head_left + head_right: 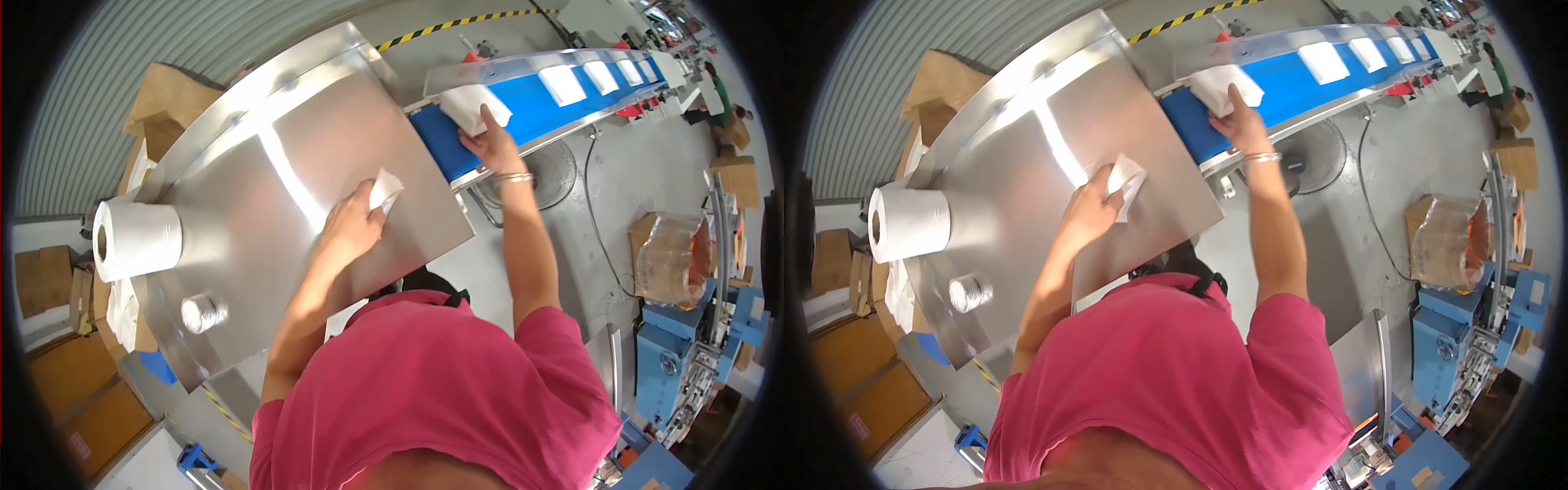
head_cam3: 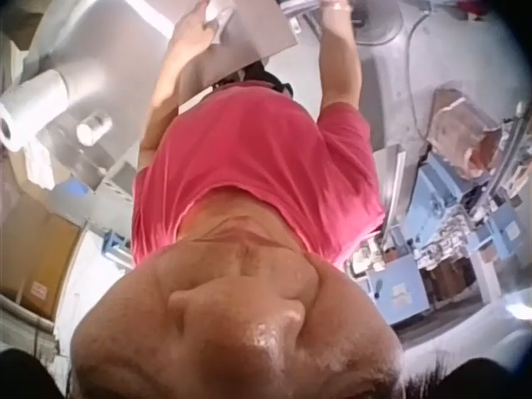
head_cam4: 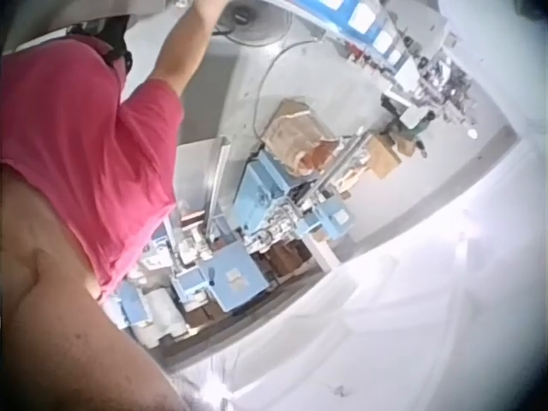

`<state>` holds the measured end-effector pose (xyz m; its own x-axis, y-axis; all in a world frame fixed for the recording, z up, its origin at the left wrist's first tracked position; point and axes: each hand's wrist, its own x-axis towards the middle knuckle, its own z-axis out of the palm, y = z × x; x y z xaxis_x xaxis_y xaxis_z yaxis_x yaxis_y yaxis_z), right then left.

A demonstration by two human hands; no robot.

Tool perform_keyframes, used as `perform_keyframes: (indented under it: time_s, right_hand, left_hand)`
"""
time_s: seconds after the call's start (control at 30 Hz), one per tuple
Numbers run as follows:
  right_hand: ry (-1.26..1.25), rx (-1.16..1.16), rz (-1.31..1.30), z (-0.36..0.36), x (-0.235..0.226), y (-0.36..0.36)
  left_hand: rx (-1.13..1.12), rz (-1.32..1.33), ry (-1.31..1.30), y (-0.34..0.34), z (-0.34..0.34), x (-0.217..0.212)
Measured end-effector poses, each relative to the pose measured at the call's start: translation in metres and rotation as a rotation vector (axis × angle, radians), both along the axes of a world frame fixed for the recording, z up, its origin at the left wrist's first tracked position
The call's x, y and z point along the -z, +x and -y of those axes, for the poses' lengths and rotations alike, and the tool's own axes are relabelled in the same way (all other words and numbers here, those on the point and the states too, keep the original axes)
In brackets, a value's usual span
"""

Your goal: Loading stacks of folded tissues onto a conveyor belt for packaging.

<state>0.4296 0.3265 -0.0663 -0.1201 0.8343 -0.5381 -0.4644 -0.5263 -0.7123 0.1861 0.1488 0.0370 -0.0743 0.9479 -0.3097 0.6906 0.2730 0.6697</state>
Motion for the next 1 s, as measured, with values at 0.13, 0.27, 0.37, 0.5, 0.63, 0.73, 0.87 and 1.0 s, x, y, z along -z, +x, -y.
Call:
perform_keyframes:
  time_s: [0.13, 0.27, 0.37, 0.5, 0.63, 0.73, 0.87, 1.0]
  right_hand:
    - [0.020, -0.492, 1.026, 0.027, -0.035, 0.019]
    - [0.961, -0.648, 0.914, 0.084, -0.044, -0.040]
    - [1.210, -0.699, 0.795, 0.094, -0.035, -0.068]
    - [1.228, -0.718, 0.850, 0.097, -0.018, -0.071]
    - [0.617, -0.775, 1.032, 0.094, -0.043, -0.064]
    - [-0.372, -0.897, -0.213, 0.088, -0.060, -0.056]
    - [0.321, -0.800, 0.089, 0.081, -0.044, -0.047]
    - [0.246, -0.565, 0.239, 0.035, -0.031, -0.016]
  left_hand:
    - [0.158, -0.188, 0.025, -0.003, -0.009, -0.002]
    - [0.131, -0.335, 0.095, -0.004, -0.003, 0.001]
    - [0.102, -0.361, 0.159, -0.002, 0.000, 0.007]
    - [0.088, -0.350, 0.174, 0.001, 0.003, 0.007]
    - [0.139, -0.355, 0.290, -0.001, 0.013, 0.018]
    - [0.230, -0.549, 0.522, 0.012, 0.017, 0.022]
    - [0.321, -0.695, 0.675, 0.027, 0.011, 0.030]
    - [0.207, -0.624, 0.662, 0.033, 0.003, 0.048]
